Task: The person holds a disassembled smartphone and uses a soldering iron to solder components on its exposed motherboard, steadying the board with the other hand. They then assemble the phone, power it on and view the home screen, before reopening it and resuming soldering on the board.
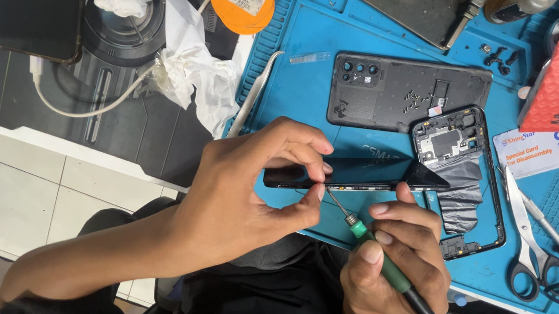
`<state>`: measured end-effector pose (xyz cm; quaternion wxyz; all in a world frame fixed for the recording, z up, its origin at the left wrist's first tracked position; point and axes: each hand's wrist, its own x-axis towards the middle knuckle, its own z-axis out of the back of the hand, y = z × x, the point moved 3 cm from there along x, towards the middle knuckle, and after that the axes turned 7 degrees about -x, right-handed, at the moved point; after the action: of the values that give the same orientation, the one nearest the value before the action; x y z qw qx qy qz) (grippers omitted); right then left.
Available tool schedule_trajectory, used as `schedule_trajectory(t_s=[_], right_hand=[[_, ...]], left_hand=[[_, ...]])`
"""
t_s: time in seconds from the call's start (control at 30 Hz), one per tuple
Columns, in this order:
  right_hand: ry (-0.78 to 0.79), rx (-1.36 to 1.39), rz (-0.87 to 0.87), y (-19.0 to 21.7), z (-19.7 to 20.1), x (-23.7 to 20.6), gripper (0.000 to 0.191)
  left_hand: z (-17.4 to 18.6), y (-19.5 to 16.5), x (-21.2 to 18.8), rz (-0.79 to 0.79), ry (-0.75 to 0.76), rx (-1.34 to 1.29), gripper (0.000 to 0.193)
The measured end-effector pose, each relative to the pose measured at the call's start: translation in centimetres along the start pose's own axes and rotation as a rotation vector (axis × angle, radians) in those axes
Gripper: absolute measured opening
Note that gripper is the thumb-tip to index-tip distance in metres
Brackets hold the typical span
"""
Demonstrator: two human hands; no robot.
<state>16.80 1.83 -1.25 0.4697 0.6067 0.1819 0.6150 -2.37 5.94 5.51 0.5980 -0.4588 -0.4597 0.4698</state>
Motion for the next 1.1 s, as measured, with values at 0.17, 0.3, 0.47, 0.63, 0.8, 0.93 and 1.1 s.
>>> schedule_trajectory(t_s=[0.17, 0.3, 0.47, 0.63, 0.8, 0.93, 1.1], right_hand=[[0.002, -0.002, 0.003, 0.03, -0.01, 0.06, 0.037], [0.001, 0.0, 0.001, 0.07, -0.03, 0.03, 0.037], [-0.01, 0.002, 0.0, 0.04, -0.02, 0.02, 0.036], [-0.006, 0.007, -0.007, 0.11, -0.05, -0.02, 0.036], [0.002, 0.004, -0.007, 0.16, 0.01, -0.01, 0.036], [0.012, 0.007, -0.014, 0.18, 0.09, -0.03, 0.036], [0.011, 0.002, -0.007, 0.15, 0.08, -0.07, 0.037]], left_hand=[[0.08, 0.17, -0.03, -0.002, 0.004, -0.019, 0.041], [0.08, 0.2, -0.01, -0.008, -0.003, -0.024, 0.04], [0.01, 0.11, 0.07, -0.014, 0.001, -0.003, 0.042], [0.07, 0.02, 0.11, -0.014, 0.003, 0.014, 0.043], [0.05, -0.03, 0.08, -0.015, 0.001, 0.022, 0.043], [0.02, -0.07, -0.02, -0.007, -0.001, 0.022, 0.043], [-0.01, -0.09, -0.03, -0.014, 0.001, 0.026, 0.043]])
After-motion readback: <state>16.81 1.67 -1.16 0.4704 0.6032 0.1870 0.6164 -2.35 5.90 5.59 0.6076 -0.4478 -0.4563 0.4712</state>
